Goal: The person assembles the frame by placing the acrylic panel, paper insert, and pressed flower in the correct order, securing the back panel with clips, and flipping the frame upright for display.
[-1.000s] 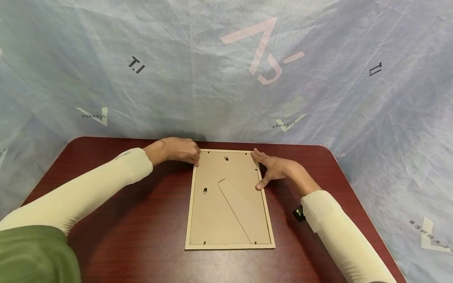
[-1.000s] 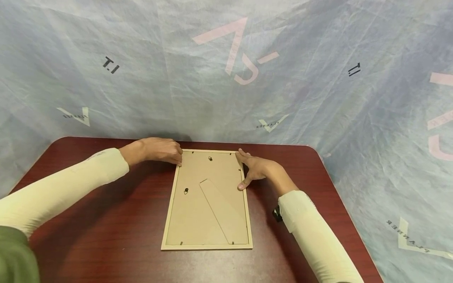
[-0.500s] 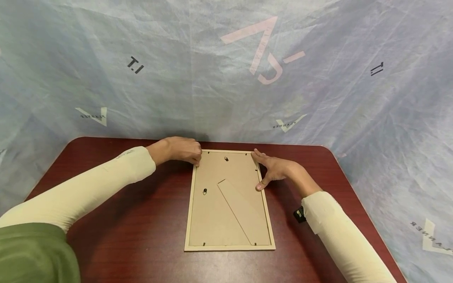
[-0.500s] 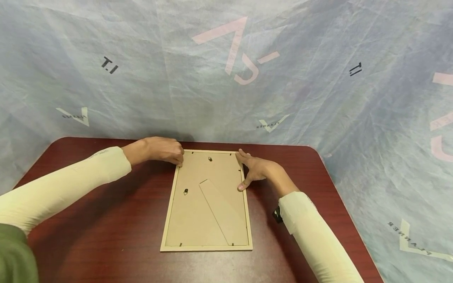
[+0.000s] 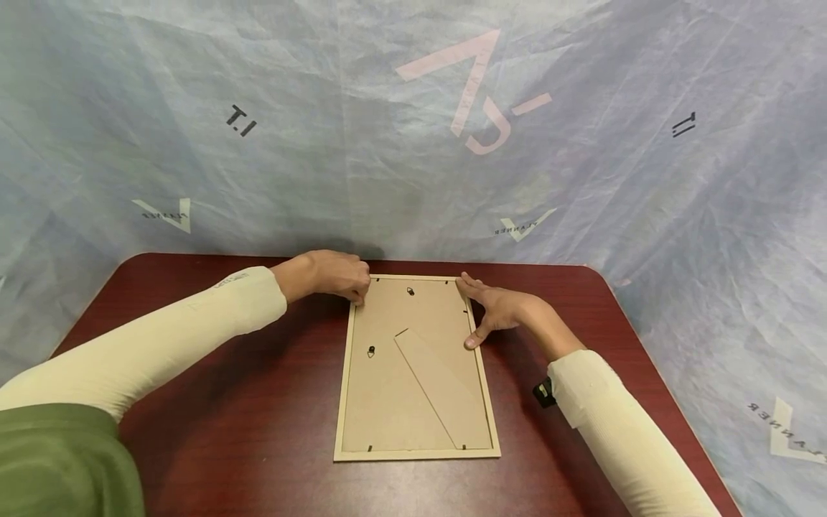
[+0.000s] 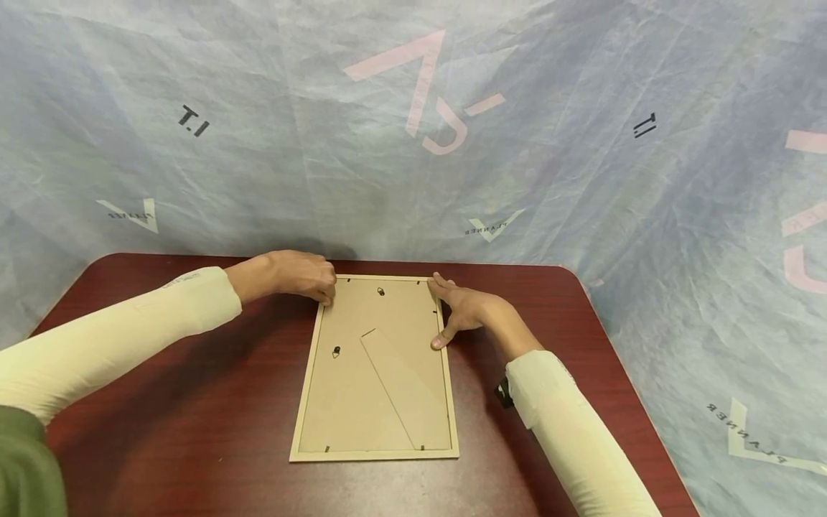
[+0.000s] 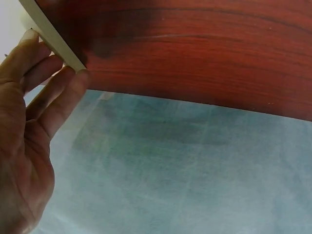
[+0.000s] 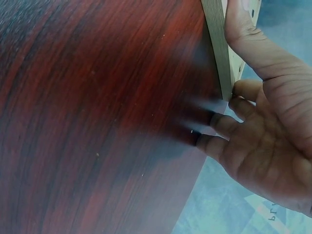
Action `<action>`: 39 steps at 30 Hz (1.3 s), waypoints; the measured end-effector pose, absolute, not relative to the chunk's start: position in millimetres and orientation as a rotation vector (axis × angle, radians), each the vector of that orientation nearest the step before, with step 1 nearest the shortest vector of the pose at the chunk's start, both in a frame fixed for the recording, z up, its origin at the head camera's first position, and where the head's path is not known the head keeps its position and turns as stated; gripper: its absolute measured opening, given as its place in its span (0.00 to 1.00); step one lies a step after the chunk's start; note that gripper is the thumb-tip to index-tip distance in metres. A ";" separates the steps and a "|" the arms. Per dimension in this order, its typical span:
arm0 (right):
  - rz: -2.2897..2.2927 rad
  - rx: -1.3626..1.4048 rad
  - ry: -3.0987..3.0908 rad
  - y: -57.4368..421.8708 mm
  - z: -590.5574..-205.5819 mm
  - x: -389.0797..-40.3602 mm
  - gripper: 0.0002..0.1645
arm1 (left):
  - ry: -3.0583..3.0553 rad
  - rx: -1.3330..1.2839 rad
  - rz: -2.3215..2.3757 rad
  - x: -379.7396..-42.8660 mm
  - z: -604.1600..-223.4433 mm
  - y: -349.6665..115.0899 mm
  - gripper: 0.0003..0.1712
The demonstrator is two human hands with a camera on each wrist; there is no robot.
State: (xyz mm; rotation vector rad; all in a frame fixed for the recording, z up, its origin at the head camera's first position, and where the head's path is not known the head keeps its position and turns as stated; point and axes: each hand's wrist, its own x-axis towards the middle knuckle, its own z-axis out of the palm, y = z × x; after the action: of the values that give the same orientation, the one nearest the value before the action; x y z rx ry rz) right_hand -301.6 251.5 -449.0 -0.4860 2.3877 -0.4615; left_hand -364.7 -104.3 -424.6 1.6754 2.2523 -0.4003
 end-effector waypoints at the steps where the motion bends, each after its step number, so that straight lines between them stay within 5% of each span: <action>1: -0.460 -0.485 2.390 251.4 -449.3 -301.5 0.82 | 2.251 1.668 -0.411 -364.2 -424.3 -103.7 0.14; 39: -0.449 -0.480 2.403 250.6 -449.9 -300.7 0.83 | 2.277 1.629 -0.564 -356.4 -420.9 -89.1 0.08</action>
State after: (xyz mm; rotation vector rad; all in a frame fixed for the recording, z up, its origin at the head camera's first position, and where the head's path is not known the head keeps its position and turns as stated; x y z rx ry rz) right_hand -300.7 250.6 -449.9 -0.4798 2.4026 -0.4488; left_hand -356.4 -89.1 -420.9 1.6289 2.2771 -0.5640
